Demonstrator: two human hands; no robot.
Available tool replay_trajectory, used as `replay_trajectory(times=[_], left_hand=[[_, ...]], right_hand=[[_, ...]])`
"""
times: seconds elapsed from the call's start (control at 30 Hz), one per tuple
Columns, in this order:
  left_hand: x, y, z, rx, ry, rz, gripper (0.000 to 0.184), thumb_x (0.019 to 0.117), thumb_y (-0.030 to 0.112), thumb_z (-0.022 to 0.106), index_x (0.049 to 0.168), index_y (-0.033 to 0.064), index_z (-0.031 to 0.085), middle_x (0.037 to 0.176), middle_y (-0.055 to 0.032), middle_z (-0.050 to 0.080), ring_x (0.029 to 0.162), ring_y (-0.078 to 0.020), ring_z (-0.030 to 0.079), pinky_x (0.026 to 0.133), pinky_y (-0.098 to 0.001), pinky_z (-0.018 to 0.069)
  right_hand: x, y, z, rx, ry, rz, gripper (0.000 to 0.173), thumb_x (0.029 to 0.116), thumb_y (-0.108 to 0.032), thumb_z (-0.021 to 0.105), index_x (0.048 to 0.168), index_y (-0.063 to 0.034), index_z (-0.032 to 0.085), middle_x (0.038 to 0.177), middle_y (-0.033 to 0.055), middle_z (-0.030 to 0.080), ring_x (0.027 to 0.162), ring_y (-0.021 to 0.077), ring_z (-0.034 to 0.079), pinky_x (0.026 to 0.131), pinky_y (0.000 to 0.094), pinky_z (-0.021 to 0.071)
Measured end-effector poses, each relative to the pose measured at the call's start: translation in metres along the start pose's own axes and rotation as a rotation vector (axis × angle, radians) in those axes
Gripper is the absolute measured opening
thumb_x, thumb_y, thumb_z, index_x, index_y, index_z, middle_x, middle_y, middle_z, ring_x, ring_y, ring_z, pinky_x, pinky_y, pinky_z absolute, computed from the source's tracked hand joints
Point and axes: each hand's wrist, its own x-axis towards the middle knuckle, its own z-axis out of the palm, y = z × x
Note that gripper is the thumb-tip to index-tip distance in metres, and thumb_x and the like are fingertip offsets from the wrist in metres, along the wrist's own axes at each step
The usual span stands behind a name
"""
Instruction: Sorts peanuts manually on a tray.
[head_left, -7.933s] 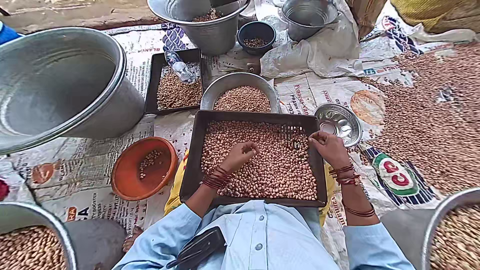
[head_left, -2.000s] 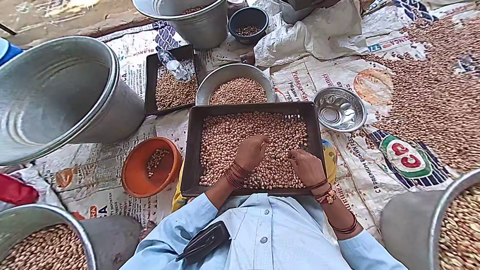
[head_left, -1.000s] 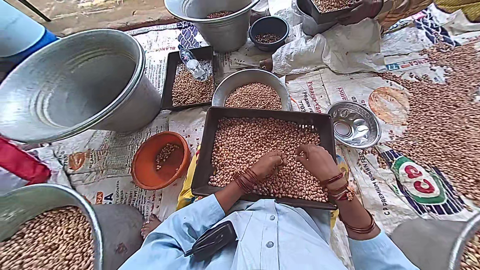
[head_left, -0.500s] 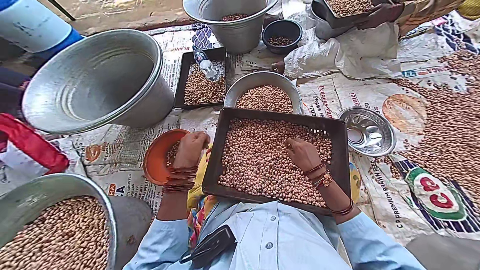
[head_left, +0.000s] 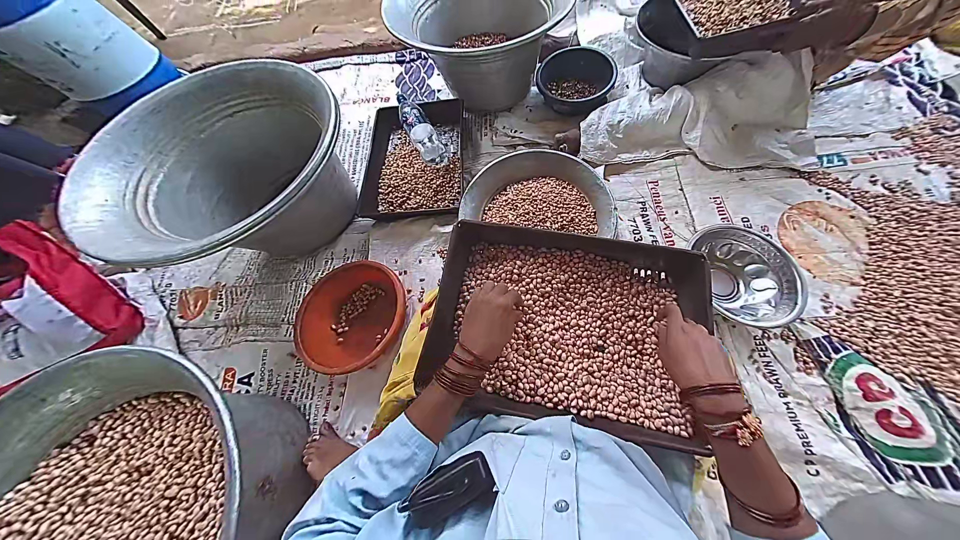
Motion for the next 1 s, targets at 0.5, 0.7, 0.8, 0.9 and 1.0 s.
replay_trajectory(times=[0.5,0.7,0.8,0.9,1.0], left_hand=[[0.026,0.007,-0.006,-0.314,0.007,-0.052,0.025,0.0955,0.010,0.055,0.112,0.0002,0.071,0.094,-0.0160,0.068,0.081,-0.0260,0.061,0.078,-0.0437,0.0504],[0.039,0.029,0.000,-0.074,-0.152,-0.091,0.030,0.1024,0.013,0.056,0.128,0.0029,0.068,0.129,-0.0220,0.065,0.118,-0.0377,0.065,0.101,-0.0528,0.0503],[0.037,0.032,0.004,-0.042,-0.131,-0.084,0.030,0.1037,0.015,0.055,0.126,0.0004,0.067,0.126,-0.0230,0.065,0.114,-0.0377,0.067,0.097,-0.0514,0.0519],[0.038,0.030,0.007,-0.071,-0.126,-0.091,0.030,0.1043,0.017,0.055,0.126,0.0003,0.067,0.128,-0.0223,0.065,0.116,-0.0372,0.066,0.100,-0.0515,0.0507],[0.040,0.021,0.009,-0.176,-0.118,-0.070,0.029,0.1006,0.018,0.060,0.122,0.0012,0.069,0.118,-0.0204,0.070,0.109,-0.0337,0.068,0.099,-0.0498,0.0510]], right_hand=[[0.008,-0.053,0.029,0.433,0.224,-0.643,0.024,0.1013,-0.016,0.058,0.116,-0.0060,0.074,0.103,0.0142,0.075,0.089,0.0312,0.072,0.081,0.0523,0.0557],[0.050,-0.091,0.037,0.226,0.202,-0.636,0.031,0.1027,-0.016,0.057,0.128,-0.0039,0.069,0.121,0.0192,0.072,0.113,0.0374,0.069,0.096,0.0548,0.0521],[0.053,-0.093,0.045,0.217,0.222,-0.646,0.030,0.1019,-0.013,0.057,0.126,-0.0014,0.069,0.119,0.0208,0.072,0.110,0.0385,0.070,0.093,0.0544,0.0528],[0.052,-0.090,0.039,0.221,0.143,-0.618,0.030,0.1020,-0.014,0.057,0.127,-0.0019,0.068,0.122,0.0200,0.071,0.114,0.0374,0.068,0.097,0.0547,0.0513],[0.054,-0.077,0.033,0.338,0.071,-0.600,0.028,0.1001,-0.018,0.060,0.121,-0.0032,0.070,0.114,0.0175,0.073,0.110,0.0336,0.069,0.096,0.0534,0.0507]])
